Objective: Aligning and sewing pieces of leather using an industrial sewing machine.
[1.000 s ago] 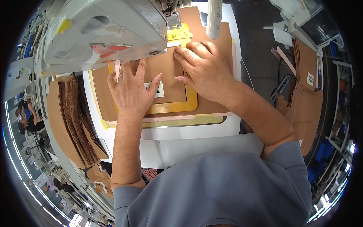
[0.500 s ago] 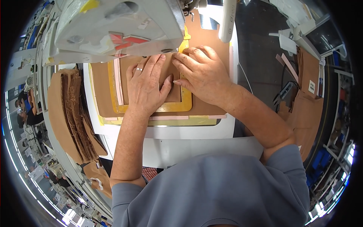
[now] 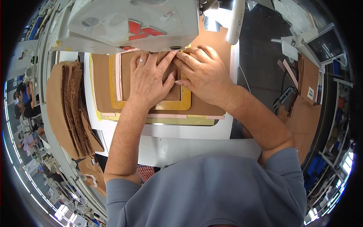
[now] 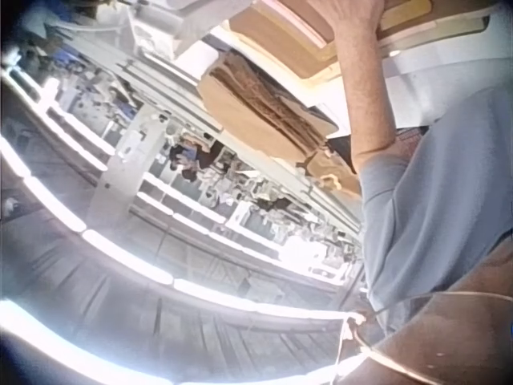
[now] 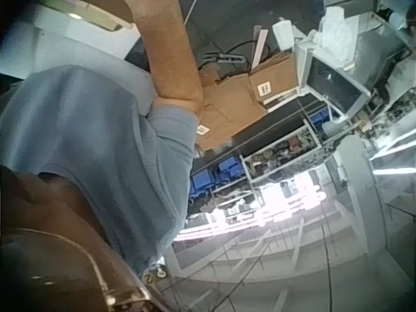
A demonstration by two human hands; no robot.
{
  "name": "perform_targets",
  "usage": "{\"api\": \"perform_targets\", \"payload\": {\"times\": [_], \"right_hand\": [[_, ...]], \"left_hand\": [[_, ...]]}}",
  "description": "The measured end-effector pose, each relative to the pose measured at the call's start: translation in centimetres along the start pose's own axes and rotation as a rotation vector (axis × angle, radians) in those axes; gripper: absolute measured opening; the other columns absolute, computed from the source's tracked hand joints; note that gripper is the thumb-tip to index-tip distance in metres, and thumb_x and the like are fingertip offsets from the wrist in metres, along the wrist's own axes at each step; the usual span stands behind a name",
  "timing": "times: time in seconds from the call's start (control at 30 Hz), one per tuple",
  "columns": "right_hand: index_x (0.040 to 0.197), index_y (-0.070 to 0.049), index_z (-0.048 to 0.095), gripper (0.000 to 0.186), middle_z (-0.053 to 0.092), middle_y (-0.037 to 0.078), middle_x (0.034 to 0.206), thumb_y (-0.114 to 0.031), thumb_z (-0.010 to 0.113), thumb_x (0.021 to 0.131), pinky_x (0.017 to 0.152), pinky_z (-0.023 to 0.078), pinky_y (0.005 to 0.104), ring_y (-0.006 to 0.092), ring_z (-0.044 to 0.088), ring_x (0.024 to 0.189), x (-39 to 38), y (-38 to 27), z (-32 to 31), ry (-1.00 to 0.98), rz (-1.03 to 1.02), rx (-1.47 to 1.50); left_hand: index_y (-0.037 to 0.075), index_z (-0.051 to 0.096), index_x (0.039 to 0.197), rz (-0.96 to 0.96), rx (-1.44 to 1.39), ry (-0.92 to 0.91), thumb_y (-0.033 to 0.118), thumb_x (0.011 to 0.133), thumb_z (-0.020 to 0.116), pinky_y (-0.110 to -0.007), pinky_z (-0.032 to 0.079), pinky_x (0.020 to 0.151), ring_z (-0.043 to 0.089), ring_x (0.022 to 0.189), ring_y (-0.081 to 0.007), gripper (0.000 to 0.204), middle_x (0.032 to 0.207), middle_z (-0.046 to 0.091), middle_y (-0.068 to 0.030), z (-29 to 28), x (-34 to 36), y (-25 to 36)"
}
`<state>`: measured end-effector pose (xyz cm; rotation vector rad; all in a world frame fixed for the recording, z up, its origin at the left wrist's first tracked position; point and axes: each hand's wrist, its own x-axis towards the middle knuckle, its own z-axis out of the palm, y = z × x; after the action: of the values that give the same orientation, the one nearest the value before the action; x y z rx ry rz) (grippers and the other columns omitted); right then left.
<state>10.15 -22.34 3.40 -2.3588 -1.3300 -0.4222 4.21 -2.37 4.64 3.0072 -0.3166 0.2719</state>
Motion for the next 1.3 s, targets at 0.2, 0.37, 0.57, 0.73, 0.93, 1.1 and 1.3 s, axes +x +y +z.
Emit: {"api": "perform_targets", "payload": {"times": [0.2, 0.37, 0.57, 0.73, 0.93, 1.1, 1.3], "right_hand": [[0.103, -0.004, 0.073, 0.040, 0.066, 0.006, 0.117, -0.035, 0.080, 0.079, 0.111, 0.046, 0.0485, 0.0223, 0.062, 0.113, -0.8, -0.3, -0.1, 0.023, -0.027, 0.095], [0.093, -0.006, 0.073, 0.028, 0.065, 0.005, 0.107, -0.029, 0.079, 0.077, 0.112, 0.046, 0.0494, 0.0202, 0.063, 0.106, -1.6, -1.4, -1.2, -0.014, -0.086, 0.151], [0.088, -0.011, 0.069, 0.017, 0.065, 0.001, 0.104, -0.023, 0.077, 0.078, 0.113, 0.045, 0.0507, 0.0178, 0.064, 0.103, -2.8, -1.9, -1.2, -0.096, -0.240, 0.148], [0.093, -0.012, 0.070, 0.024, 0.067, 0.001, 0.110, -0.026, 0.080, 0.077, 0.113, 0.045, 0.0525, 0.0189, 0.065, 0.109, -3.0, -2.1, -1.4, -0.130, -0.271, 0.150], [0.081, -0.014, 0.067, 0.006, 0.062, 0.000, 0.094, -0.016, 0.071, 0.078, 0.110, 0.046, 0.0470, 0.0169, 0.063, 0.102, -2.2, -2.1, -1.5, -0.090, -0.291, 0.148], [0.082, -0.014, 0.067, 0.007, 0.064, 0.000, 0.099, -0.018, 0.071, 0.078, 0.108, 0.048, 0.0461, 0.0179, 0.063, 0.105, -2.3, -2.2, -1.5, -0.066, -0.287, 0.176], [0.085, -0.014, 0.068, 0.008, 0.065, 0.001, 0.102, -0.018, 0.071, 0.079, 0.109, 0.047, 0.0461, 0.0190, 0.064, 0.107, -2.6, -2.3, -1.3, -0.069, -0.267, 0.186]], "left_hand": [[0.028, 0.061, 0.146, 0.007, -0.095, -0.035, 0.032, 0.090, 0.068, -0.050, 0.031, 0.111, 0.050, 0.128, -0.0323, 0.056, 0.136, 0.058, -0.0108, 0.5, 0.3, -0.6], [0.029, 0.061, 0.145, 0.020, -0.085, -0.038, 0.035, 0.092, 0.066, -0.050, 0.030, 0.110, 0.049, 0.129, -0.0339, 0.054, 0.136, 0.057, -0.0124, 0.9, 0.5, -0.8], [0.029, 0.061, 0.145, 0.023, -0.067, 0.006, 0.039, 0.093, 0.064, -0.051, 0.030, 0.109, 0.050, 0.125, -0.0343, 0.053, 0.135, 0.057, -0.0132, 1.4, 0.3, -0.8], [0.030, 0.060, 0.145, 0.042, -0.103, 0.034, 0.039, 0.094, 0.063, -0.051, 0.031, 0.108, 0.050, 0.122, -0.0343, 0.052, 0.133, 0.058, -0.0133, 1.6, 0.5, -0.8], [0.031, 0.058, 0.147, 0.046, -0.102, 0.043, 0.043, 0.093, 0.064, -0.050, 0.031, 0.109, 0.051, 0.122, -0.0330, 0.056, 0.132, 0.058, -0.0134, 1.5, 0.3, -1.0], [0.031, 0.059, 0.148, 0.039, -0.111, 0.015, 0.045, 0.093, 0.064, -0.050, 0.031, 0.112, 0.052, 0.125, -0.0312, 0.057, 0.136, 0.058, -0.0111, 1.2, 0.3, -0.8], [0.030, 0.061, 0.146, 0.020, -0.071, 0.045, 0.046, 0.093, 0.065, -0.050, 0.029, 0.116, 0.052, 0.128, -0.0287, 0.055, 0.140, 0.056, -0.0090, 1.6, -0.1, -0.7]]}}
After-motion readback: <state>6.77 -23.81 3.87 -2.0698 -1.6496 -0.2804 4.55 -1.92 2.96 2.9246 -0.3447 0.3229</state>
